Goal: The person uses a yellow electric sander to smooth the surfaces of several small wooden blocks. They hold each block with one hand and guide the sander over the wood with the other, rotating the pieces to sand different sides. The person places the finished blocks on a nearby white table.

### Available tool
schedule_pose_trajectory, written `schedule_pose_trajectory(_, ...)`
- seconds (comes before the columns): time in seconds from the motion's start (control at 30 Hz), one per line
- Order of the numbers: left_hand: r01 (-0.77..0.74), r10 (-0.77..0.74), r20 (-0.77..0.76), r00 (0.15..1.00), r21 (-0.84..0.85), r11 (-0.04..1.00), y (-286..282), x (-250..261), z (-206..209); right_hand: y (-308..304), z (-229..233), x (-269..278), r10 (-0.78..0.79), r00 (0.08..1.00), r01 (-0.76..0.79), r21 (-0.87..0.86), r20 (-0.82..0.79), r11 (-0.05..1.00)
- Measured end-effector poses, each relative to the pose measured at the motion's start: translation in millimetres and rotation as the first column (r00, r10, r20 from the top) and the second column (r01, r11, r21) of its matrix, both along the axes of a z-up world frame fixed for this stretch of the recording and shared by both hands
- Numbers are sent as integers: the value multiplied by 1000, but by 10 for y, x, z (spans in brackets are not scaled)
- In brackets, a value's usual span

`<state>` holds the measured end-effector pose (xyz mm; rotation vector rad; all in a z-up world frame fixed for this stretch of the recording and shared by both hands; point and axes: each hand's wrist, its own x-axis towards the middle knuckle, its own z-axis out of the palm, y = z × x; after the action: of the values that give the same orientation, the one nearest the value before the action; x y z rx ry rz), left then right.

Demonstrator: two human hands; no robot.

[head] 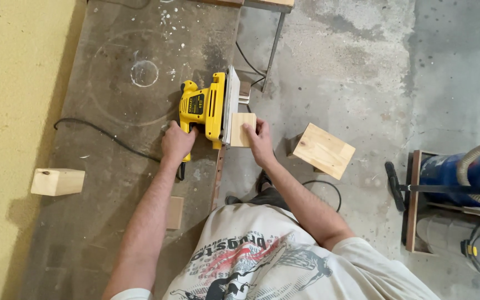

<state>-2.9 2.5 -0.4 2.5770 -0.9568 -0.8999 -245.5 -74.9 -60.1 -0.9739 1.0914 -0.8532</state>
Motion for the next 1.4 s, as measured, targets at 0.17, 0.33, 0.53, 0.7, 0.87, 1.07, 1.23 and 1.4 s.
schedule_pose_trajectory(0.17, 22, -22, 6, 1000, 12, 1000, -1, 33, -33, -571, -76, 225, -72, 997, 72, -1, 25, 997)
schedule_pose_trajectory(0.33, 22, -22, 3, 1000, 26, 999, 7, 29, -54, -886, -48, 332, -120, 991, 122, -19, 60, 992)
schedule_pose_trajectory(0.53, -23, 23, 13, 1000, -2, 1000, 54, -11, -122, -259, 195, 165, -8, 1000, 8, -34, 2, 999)
schedule_pose_trajectory(0.7, 9, -9, 57, 998, -6, 1000, -20, 6, -123, 49, 139, -56, 61, 995, -60, 20, -76, 998)
schedule_pose_trajectory(0.87, -1, 2, 47, 999, -29, 1000, 13, 36, -145, 203, 27, -404, -120, 907, -48, 383, 404, 922)
schedule_pose_trajectory(1.07, 11, -11, 31, 999, 4, 1000, 15, 73, -216, 151, 144, -710, -187, 649, -326, 492, 738, 807)
schedule_pose_trajectory(1.23, 8, -8, 31, 999, -12, 1000, 15, 57, -147, 23, 384, -747, -249, 647, -324, 556, 720, 766)
schedule_pose_trajectory(1.4, -2, 4, 43, 999, -44, 999, 33, -25, -31, 28, 564, -756, -123, 739, -318, 504, 662, 803)
